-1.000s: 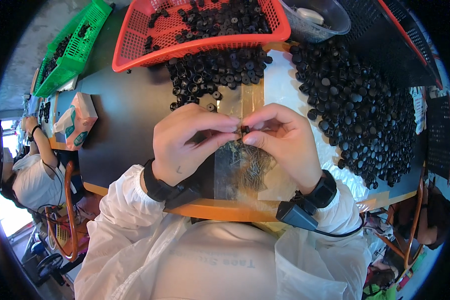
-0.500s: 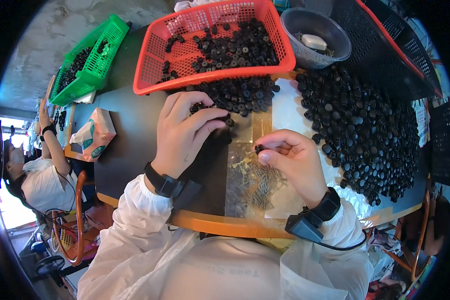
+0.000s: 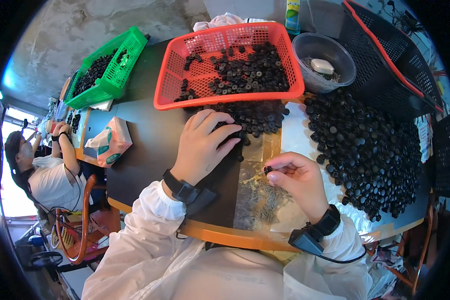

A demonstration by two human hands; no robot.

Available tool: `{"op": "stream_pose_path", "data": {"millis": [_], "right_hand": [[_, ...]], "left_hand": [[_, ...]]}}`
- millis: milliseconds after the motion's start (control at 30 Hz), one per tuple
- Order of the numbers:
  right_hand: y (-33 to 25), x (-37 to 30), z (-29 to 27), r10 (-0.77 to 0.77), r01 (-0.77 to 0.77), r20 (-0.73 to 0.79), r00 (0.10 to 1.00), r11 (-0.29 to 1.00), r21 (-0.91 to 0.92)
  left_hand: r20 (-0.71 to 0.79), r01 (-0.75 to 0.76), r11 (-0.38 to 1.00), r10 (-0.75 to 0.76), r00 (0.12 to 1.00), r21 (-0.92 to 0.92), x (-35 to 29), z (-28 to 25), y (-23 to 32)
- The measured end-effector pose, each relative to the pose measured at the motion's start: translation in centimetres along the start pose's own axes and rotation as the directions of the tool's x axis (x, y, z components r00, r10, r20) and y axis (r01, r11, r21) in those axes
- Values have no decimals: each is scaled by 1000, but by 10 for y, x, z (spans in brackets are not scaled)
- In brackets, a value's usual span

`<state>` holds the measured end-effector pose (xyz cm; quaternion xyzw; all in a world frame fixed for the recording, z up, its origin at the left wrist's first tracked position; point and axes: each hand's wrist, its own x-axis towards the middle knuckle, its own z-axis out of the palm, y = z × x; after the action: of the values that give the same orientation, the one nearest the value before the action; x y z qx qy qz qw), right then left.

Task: Assembling small black plastic components by inserting metal pins into them by hand.

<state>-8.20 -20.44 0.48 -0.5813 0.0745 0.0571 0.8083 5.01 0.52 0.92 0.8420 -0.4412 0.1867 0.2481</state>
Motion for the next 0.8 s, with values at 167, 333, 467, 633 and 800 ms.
{"op": "stream_pose_path", "data": {"millis": [167,333,467,633,800], "right_hand": [[0,1,-1,-23,24,-15,1000,997,67],[0,4,4,-18,13,63,998,997,78],[2,2,1,-87,87,40,995,996,21],[3,1,4,-129,129,22,991,991,-31],[3,0,6,-137,136,-11,991,987,-85]], "left_hand": [[191,276,793,-203,960,-543,-7,-3,25],[321,364,672,-194,927,-645,-17,-4,50],[345,429,525,-254,903,-735,-18,-1,53],[215,312,532,-238,947,-787,-18,4,47],[160,226,617,-161,974,-754,-17,5,43]]}}
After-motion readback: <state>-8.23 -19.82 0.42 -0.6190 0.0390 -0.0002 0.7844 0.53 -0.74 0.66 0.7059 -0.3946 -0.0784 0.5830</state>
